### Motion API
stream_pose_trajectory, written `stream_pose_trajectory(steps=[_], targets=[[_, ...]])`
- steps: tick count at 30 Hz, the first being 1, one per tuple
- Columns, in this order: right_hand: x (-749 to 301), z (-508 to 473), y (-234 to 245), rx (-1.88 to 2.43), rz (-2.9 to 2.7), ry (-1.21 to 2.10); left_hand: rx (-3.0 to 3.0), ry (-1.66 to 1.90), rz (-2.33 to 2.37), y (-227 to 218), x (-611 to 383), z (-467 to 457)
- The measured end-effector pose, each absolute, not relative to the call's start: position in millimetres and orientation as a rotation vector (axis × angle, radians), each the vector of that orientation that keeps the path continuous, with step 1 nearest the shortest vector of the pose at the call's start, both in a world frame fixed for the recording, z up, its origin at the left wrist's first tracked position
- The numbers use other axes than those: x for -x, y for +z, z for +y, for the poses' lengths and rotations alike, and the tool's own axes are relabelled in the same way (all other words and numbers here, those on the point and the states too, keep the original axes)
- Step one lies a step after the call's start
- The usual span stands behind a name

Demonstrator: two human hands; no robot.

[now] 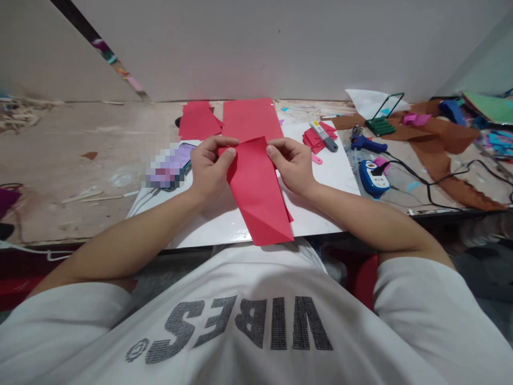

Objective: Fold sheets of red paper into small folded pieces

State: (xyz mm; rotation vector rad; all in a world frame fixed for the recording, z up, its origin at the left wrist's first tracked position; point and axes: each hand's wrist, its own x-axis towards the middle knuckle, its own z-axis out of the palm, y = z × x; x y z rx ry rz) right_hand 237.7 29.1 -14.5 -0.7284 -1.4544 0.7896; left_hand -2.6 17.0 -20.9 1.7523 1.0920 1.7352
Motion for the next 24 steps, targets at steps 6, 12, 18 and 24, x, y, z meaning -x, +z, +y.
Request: stream_pose_trajectory(steps=[6, 12, 18, 24], targets=[[-235.2, 14.7, 0.2, 0.852, -1.441, 0.911, -1.719, 1.673, 1.142, -14.7, 1.6, 11.2], [-236.1, 12.5, 4.6, 0.876, -1.428, 0.994, -1.717, 1.674, 1.164, -11.3, 0.2, 8.9], [-235.5, 15.8, 2.7, 0.853, -1.400, 1.053, -1.714, 1.716, 1.133, -12.2, -0.8, 8.1], [-230.4, 14.4, 1.5, 0.820, -1.333, 1.134, -1.707, 1.742, 1.203, -13.9, -1.1, 9.5]])
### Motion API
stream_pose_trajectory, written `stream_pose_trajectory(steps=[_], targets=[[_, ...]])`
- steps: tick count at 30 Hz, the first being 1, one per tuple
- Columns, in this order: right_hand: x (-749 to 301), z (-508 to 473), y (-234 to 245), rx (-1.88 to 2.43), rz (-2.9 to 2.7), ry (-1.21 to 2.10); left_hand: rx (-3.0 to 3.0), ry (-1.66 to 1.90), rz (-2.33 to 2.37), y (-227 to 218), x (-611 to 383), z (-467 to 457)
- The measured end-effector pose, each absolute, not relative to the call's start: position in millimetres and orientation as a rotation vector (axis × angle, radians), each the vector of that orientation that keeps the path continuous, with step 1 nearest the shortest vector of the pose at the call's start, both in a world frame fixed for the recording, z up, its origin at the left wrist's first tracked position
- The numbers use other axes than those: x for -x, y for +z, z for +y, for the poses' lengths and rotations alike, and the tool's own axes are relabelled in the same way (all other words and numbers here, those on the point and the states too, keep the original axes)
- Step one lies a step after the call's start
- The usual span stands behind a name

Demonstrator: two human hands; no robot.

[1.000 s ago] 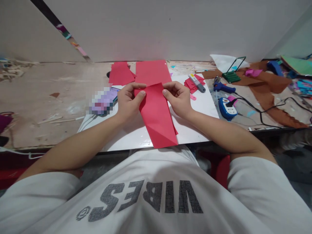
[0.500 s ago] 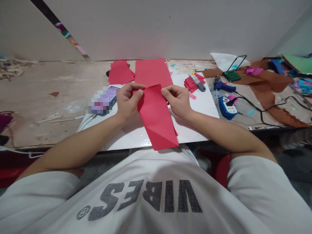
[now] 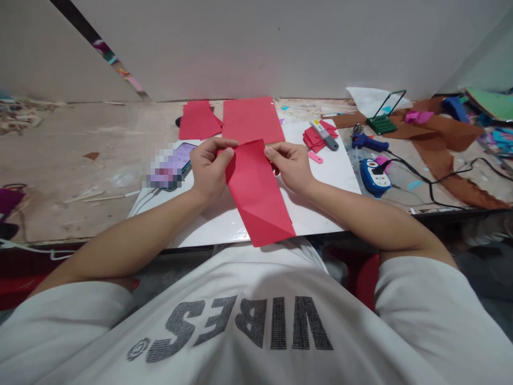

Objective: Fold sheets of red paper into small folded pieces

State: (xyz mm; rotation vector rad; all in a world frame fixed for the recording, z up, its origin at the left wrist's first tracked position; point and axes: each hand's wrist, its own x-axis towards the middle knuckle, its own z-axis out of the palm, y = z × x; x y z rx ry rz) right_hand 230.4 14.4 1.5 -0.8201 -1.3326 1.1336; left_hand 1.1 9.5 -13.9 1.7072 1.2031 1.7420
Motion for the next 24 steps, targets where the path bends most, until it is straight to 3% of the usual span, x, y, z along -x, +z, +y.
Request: stream_pose_trajectory(steps=[6, 16, 24], targets=[[-229.8, 13.0, 4.6, 0.870, -1.350, 1.265, -1.678, 1.603, 1.215, -10.7, 1.0, 11.0], [-237.9, 18.4, 14.1, 0.916, -1.478, 1.437, -1.483, 0.990, 0.969, -8.1, 21.6, 35.0], [-235.5, 11.0, 10.4, 0.959, -1.495, 1.577, -1.634, 0.852, 1.006, 2.3, 7.6, 12.4]])
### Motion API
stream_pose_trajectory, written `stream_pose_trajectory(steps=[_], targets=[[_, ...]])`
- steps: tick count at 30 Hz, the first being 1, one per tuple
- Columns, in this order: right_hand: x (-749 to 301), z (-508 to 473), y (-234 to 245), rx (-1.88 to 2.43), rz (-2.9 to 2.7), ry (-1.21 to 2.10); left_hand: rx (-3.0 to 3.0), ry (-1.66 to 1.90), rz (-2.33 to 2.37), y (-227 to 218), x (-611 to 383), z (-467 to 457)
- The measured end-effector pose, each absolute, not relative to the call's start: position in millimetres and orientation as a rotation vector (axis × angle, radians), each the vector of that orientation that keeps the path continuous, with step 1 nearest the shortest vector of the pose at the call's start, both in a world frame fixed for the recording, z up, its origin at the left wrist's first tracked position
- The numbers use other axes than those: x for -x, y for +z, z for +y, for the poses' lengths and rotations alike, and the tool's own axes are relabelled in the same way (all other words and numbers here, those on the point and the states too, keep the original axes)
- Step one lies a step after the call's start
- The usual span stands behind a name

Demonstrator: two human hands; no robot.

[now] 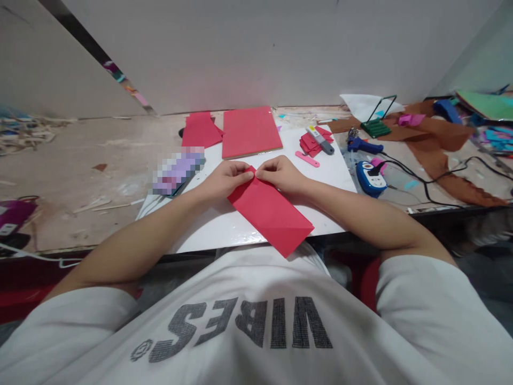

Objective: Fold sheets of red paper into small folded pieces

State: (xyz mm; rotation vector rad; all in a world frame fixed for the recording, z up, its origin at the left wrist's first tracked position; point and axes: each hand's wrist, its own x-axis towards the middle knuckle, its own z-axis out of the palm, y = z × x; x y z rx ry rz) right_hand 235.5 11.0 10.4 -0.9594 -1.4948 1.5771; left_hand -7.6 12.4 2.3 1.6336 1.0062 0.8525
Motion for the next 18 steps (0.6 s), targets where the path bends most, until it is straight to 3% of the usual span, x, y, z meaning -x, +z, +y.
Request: stream_pose_trajectory(steps=[8, 14, 18], targets=[[-246.3, 33.9, 8.0, 1.065, -1.626, 1.507, -1.743, 1.078, 1.151, -7.3, 16.3, 26.4], [-268.9, 61.9, 11.4, 1.062, -1.691, 1.679, -1.755, 1.227, 1.223, -15.9, 35.8, 53.8], [-282.5, 78.1, 14.0, 1.135, -1.702, 1.564, -1.700, 1.330, 1.237, -23.1, 41.1, 70.6]])
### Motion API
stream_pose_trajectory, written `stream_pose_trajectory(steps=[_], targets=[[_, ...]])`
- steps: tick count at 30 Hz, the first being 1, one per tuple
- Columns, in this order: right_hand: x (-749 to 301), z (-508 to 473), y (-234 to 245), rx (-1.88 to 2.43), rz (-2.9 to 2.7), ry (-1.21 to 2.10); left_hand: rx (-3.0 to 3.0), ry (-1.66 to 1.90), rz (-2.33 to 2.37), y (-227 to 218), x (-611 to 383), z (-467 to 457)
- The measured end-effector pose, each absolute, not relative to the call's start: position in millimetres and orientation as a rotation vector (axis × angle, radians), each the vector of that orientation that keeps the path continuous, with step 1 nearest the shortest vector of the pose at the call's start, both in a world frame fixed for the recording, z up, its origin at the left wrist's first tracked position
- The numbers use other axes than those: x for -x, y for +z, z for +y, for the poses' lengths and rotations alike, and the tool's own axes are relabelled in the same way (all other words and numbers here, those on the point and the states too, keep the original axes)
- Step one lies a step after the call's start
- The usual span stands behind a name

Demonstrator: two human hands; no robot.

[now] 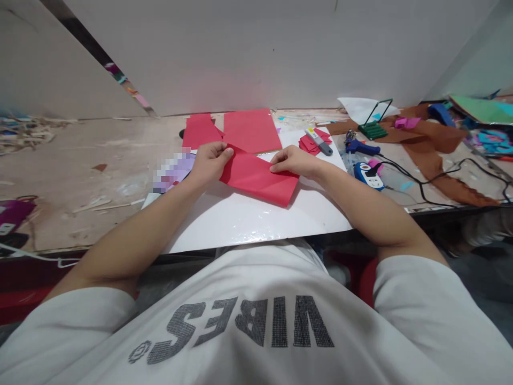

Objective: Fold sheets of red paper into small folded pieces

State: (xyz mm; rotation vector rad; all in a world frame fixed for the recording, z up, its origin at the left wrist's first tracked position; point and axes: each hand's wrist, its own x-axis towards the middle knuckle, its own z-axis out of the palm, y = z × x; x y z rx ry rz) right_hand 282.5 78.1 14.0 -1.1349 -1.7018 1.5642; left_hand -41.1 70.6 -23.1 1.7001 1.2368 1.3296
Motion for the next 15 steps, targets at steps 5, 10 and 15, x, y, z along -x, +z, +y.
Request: stream_pose_trajectory(steps=[5, 10, 15], targets=[[-289.7, 91.3, 12.8, 1.206, -1.621, 1.354, -1.651, 1.574, 1.278, -30.7, 40.8, 82.7], [-288.7, 102.1, 3.0, 1.160, -1.415, 1.260, -1.644, 1.807, 1.269, -39.6, 44.4, 90.1], [-285.6, 113.1, -13.8, 0.939, -1.321, 1.113, -1.697, 1.974, 1.225, -46.9, 45.8, 93.4]])
